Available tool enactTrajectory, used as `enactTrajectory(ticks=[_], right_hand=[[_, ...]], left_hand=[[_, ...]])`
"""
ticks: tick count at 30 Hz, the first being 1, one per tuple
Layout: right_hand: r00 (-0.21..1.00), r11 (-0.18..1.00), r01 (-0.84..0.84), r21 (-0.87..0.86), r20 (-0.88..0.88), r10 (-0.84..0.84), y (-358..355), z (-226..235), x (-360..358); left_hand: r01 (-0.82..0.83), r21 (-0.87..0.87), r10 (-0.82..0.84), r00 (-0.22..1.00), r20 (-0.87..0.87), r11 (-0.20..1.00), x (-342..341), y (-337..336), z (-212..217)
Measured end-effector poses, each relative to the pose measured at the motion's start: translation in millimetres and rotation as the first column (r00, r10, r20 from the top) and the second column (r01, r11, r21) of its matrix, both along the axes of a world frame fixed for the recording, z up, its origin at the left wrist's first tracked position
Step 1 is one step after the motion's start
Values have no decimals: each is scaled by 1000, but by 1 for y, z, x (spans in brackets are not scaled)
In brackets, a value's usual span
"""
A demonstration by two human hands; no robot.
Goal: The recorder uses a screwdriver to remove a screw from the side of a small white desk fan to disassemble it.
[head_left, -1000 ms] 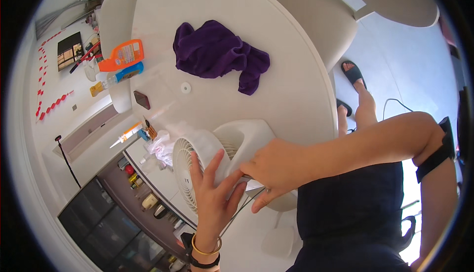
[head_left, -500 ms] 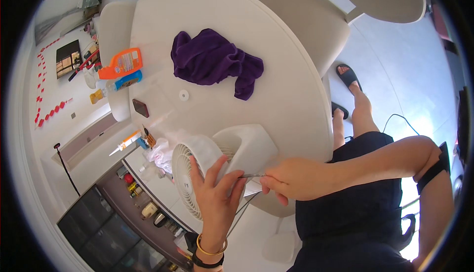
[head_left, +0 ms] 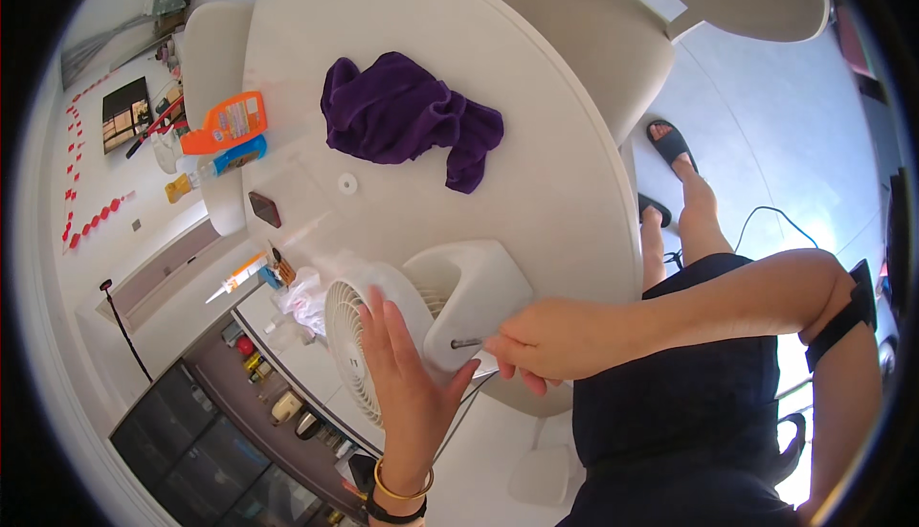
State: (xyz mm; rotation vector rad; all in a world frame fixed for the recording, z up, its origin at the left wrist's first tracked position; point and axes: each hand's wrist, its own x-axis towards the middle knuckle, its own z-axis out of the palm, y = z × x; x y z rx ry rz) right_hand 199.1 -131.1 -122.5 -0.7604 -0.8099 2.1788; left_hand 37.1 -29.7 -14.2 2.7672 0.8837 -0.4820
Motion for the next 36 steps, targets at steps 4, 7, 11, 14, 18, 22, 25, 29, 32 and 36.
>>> enactTrajectory(ticks=[4,7,11,14,18,22,25,29,32,36], right_hand=[[999,998,-29,51,-14,30,7,-3,1],[993,991,-69,113,104,57,11,-10,-5],[626,572,-98,814,498,-600,5,-23,-18],[451,301,-287,909,406,-795,16,-27,-6],[501,125,-338,933,290,-815,24,-20,-1],[406,206,-262,943,301,-863,15,-29,-4],[556,401,-186,897,433,-710,4,-24,-13],[740,847,203,491,490,-461,5,-2,-2],[907,973,138,183,370,-199,3,1,-1],[678,754,181,632,475,-561,-1,-7,-24]], left_hand=[[48,-37,-50,997,-62,998,3,1,-1],[44,-8,-45,995,-94,999,1,1,1],[-19,-23,19,1000,-2,1000,1,-1,-3],[-23,-59,17,995,-100,998,8,1,4],[-8,-87,3,998,-57,996,2,6,3],[-5,-54,3,999,-39,999,4,3,1],[-3,-32,2,999,-45,999,5,2,1],[-31,-49,29,999,-41,998,5,4,-1],[-7,-34,5,999,-46,999,6,2,1],[-66,-25,65,996,-61,997,9,1,1]])
